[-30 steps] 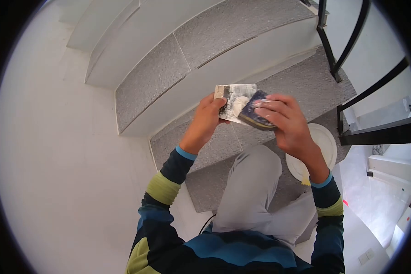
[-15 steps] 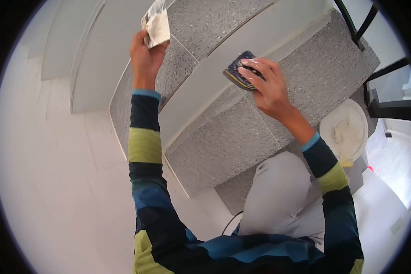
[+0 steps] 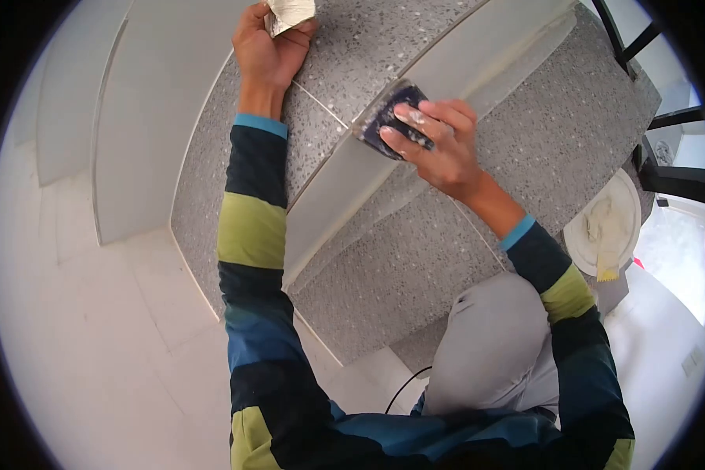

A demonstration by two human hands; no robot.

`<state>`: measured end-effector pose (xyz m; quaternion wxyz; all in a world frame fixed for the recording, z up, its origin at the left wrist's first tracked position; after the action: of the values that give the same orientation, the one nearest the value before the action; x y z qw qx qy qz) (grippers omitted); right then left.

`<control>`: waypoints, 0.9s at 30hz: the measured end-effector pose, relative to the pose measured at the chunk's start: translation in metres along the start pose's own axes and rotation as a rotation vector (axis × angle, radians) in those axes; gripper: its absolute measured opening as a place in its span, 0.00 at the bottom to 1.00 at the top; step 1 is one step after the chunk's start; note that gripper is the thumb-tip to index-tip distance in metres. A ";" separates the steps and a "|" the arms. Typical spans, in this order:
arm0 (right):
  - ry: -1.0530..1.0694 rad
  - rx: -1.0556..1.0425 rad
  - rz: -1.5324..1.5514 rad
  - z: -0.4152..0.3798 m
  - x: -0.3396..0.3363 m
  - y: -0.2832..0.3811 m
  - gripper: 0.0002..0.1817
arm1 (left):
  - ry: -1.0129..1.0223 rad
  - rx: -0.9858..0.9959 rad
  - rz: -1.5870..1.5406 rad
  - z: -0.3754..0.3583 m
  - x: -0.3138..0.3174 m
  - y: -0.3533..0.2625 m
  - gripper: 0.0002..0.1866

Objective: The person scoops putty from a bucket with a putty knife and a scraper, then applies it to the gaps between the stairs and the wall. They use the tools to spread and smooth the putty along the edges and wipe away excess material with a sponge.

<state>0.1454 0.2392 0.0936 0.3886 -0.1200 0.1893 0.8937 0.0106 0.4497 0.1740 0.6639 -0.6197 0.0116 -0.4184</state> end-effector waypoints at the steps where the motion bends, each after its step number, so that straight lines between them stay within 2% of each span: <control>1: 0.039 0.000 -0.029 -0.006 0.001 -0.002 0.18 | 0.001 0.003 -0.005 0.002 0.002 0.000 0.15; 3: 0.105 0.025 -0.062 -0.010 -0.003 -0.001 0.19 | -0.143 -0.011 0.057 -0.001 -0.001 0.004 0.15; 12: 0.090 -0.010 -0.109 -0.004 -0.006 -0.003 0.20 | 0.013 0.043 0.072 -0.003 -0.004 0.001 0.15; 16: 0.060 -0.012 -0.084 0.009 -0.008 -0.001 0.19 | 0.011 0.008 0.019 -0.005 0.012 -0.002 0.16; 22: 0.060 -0.073 -0.099 0.005 -0.011 -0.005 0.17 | -0.109 -0.034 0.040 -0.005 0.030 -0.006 0.13; 24: 0.059 -0.052 -0.078 0.004 -0.014 -0.004 0.17 | -0.189 -0.028 0.072 -0.006 0.029 -0.006 0.13; 27: 0.028 -0.021 -0.095 0.007 -0.016 0.000 0.17 | -0.198 -0.013 0.076 -0.006 0.029 -0.005 0.13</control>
<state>0.1555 0.2316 0.1058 0.4266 -0.1455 0.1795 0.8744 0.0238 0.4292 0.1911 0.6734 -0.6613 -0.0277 -0.3295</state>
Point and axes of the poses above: each hand's wrist, its own z-axis towards the middle knuckle, its own x-axis out of the palm, y = z × x, the point moved 5 cm from there along z, towards the middle knuckle, and after that the axes turned 5 degrees about y, right-handed, at the moved point
